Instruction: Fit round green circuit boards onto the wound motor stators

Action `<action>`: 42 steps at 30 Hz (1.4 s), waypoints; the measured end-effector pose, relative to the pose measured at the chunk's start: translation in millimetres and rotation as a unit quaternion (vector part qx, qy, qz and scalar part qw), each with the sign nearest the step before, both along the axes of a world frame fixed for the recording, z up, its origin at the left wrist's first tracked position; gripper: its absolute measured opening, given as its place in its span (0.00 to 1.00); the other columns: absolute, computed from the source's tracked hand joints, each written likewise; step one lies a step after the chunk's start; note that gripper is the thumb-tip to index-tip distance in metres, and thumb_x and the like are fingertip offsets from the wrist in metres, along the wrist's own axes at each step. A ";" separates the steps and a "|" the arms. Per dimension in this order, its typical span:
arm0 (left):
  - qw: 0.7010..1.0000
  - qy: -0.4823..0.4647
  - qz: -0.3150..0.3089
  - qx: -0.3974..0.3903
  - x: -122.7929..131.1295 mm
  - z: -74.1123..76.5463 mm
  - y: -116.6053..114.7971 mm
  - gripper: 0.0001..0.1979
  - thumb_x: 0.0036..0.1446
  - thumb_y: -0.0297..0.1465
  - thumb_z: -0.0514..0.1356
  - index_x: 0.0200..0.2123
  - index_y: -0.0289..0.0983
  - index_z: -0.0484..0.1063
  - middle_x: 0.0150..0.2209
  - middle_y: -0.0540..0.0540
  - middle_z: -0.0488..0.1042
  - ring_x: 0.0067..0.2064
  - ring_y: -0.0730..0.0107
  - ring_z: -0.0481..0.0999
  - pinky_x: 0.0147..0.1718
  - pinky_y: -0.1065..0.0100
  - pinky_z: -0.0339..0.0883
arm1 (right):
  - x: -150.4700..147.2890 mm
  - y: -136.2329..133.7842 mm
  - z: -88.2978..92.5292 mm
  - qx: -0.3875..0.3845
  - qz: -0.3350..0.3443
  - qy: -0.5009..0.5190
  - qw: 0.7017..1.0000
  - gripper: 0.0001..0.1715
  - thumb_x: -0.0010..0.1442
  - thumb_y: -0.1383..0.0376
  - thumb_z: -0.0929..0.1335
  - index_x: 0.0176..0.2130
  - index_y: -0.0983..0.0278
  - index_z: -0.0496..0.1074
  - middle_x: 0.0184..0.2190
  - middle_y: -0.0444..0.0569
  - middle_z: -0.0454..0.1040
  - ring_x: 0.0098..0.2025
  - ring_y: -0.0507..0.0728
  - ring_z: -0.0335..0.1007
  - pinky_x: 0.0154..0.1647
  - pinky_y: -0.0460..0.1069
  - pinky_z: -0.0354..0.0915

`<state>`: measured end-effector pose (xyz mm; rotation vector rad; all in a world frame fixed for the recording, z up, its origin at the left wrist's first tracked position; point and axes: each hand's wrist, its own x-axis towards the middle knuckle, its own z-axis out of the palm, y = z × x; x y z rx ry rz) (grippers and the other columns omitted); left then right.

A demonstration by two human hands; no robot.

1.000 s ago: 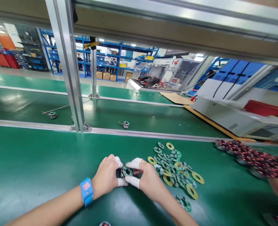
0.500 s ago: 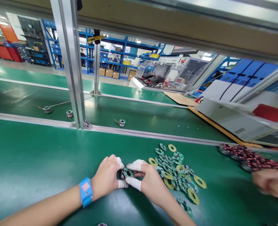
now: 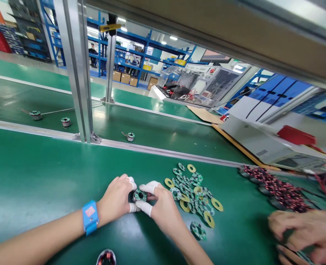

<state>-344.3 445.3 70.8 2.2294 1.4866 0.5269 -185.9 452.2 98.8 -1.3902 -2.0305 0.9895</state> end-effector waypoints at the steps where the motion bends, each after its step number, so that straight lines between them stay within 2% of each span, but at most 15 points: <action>1: 1.000 0.000 0.001 0.000 -0.1 0.3 0.4 0.16 0.47 0.45 0.62 0.28 0.37 0.69 0.32 0.47 0.70 0.37 0.63 0.65 0.33 0.65 0.55 | 0.6 -1.0 -1.7 0.000 -0.004 0.010 1.000 0.15 0.44 0.72 0.70 0.36 0.63 0.76 0.33 0.49 0.71 0.33 0.56 0.71 0.34 0.50 0.72; 5: 1.000 -0.006 -0.001 -0.001 -0.6 1.1 1.3 0.17 0.47 0.45 0.62 0.27 0.37 0.69 0.31 0.47 0.70 0.36 0.63 0.65 0.32 0.66 0.55 | 7.8 -0.9 -6.4 -0.013 0.000 0.036 0.999 0.19 0.44 0.69 0.69 0.40 0.62 0.75 0.35 0.50 0.71 0.35 0.57 0.70 0.35 0.51 0.72; 8: 1.000 -0.013 0.003 0.003 -0.3 0.0 1.5 0.17 0.42 0.44 0.66 0.29 0.37 0.70 0.32 0.48 0.70 0.37 0.63 0.65 0.33 0.66 0.55 | 13.7 3.8 -6.8 -0.028 -0.012 0.065 0.997 0.22 0.45 0.64 0.69 0.43 0.64 0.73 0.34 0.51 0.71 0.33 0.57 0.70 0.31 0.50 0.72; 13: 1.000 -0.009 0.009 0.013 0.1 -2.1 1.4 0.20 0.36 0.43 0.70 0.31 0.37 0.71 0.31 0.49 0.70 0.37 0.63 0.65 0.33 0.66 0.55 | 14.1 7.9 -6.8 0.037 -0.050 0.023 0.998 0.08 0.50 0.62 0.66 0.28 0.64 0.74 0.25 0.49 0.73 0.26 0.55 0.68 0.27 0.49 0.68; 20: 1.000 0.002 0.003 0.014 0.0 -1.3 0.5 0.21 0.37 0.44 0.70 0.31 0.37 0.72 0.32 0.48 0.71 0.37 0.62 0.66 0.33 0.66 0.55 | 9.4 4.7 -10.6 0.093 -0.049 -0.039 0.994 0.08 0.50 0.66 0.65 0.24 0.63 0.72 0.21 0.47 0.71 0.23 0.54 0.66 0.25 0.48 0.64; 23: 1.000 0.002 0.003 0.015 0.3 -2.1 0.6 0.21 0.37 0.44 0.69 0.32 0.37 0.72 0.33 0.48 0.71 0.37 0.62 0.66 0.33 0.65 0.55 | 13.2 7.1 -7.4 0.062 -0.043 -0.014 0.997 0.08 0.51 0.64 0.65 0.24 0.64 0.72 0.22 0.47 0.72 0.24 0.54 0.66 0.26 0.48 0.65; 25: 1.000 0.002 0.005 0.011 0.3 -2.7 1.1 0.22 0.37 0.45 0.69 0.32 0.37 0.72 0.33 0.48 0.71 0.38 0.62 0.66 0.33 0.65 0.55 | 16.9 8.7 -3.8 0.003 -0.027 0.032 0.999 0.09 0.50 0.62 0.66 0.31 0.64 0.74 0.27 0.49 0.73 0.28 0.55 0.69 0.28 0.49 0.68; 27: 1.000 0.001 0.005 0.007 0.2 -2.9 1.7 0.21 0.38 0.45 0.69 0.32 0.37 0.72 0.33 0.48 0.71 0.38 0.62 0.66 0.34 0.65 0.55 | 19.3 8.8 -1.5 -0.064 0.000 0.076 0.995 0.19 0.47 0.61 0.68 0.40 0.65 0.73 0.36 0.52 0.73 0.35 0.57 0.71 0.31 0.50 0.71; 29: 1.000 0.000 -0.001 0.006 0.0 -2.5 1.9 0.19 0.42 0.45 0.67 0.32 0.37 0.72 0.33 0.48 0.71 0.38 0.62 0.66 0.34 0.65 0.55 | 19.0 7.1 -2.0 -0.100 0.019 0.097 0.990 0.25 0.44 0.63 0.70 0.45 0.65 0.71 0.42 0.54 0.72 0.41 0.59 0.70 0.36 0.52 0.72; 31: 1.000 -0.002 -0.006 0.009 -0.2 -1.9 1.5 0.18 0.46 0.46 0.63 0.31 0.37 0.71 0.33 0.47 0.71 0.38 0.63 0.65 0.33 0.65 0.55 | 16.2 4.3 -4.7 -0.098 0.015 0.094 0.991 0.25 0.43 0.65 0.70 0.44 0.65 0.72 0.43 0.55 0.71 0.42 0.60 0.70 0.40 0.53 0.71; 33: 1.000 -0.005 -0.008 0.012 -0.4 -1.5 0.7 0.17 0.48 0.46 0.62 0.29 0.37 0.71 0.32 0.47 0.71 0.37 0.63 0.65 0.33 0.65 0.55 | 12.2 1.6 -7.5 -0.082 -0.002 0.083 0.993 0.22 0.44 0.65 0.69 0.42 0.65 0.73 0.42 0.54 0.71 0.41 0.60 0.71 0.39 0.54 0.72; 37: 1.000 -0.012 -0.010 0.008 -0.8 -0.7 -0.4 0.16 0.49 0.46 0.61 0.29 0.37 0.70 0.32 0.48 0.70 0.37 0.64 0.64 0.32 0.66 0.54 | 6.1 -0.9 -7.2 -0.086 -0.014 0.081 0.993 0.19 0.44 0.66 0.68 0.39 0.68 0.72 0.38 0.54 0.70 0.37 0.60 0.71 0.34 0.53 0.73; 42: 1.000 -0.004 -0.013 0.003 0.0 2.1 0.0 0.15 0.48 0.43 0.61 0.28 0.37 0.69 0.31 0.48 0.70 0.37 0.64 0.64 0.32 0.66 0.54 | 2.7 0.3 -2.4 -0.083 -0.018 0.059 0.995 0.17 0.42 0.69 0.68 0.36 0.68 0.70 0.36 0.53 0.68 0.37 0.59 0.70 0.34 0.53 0.72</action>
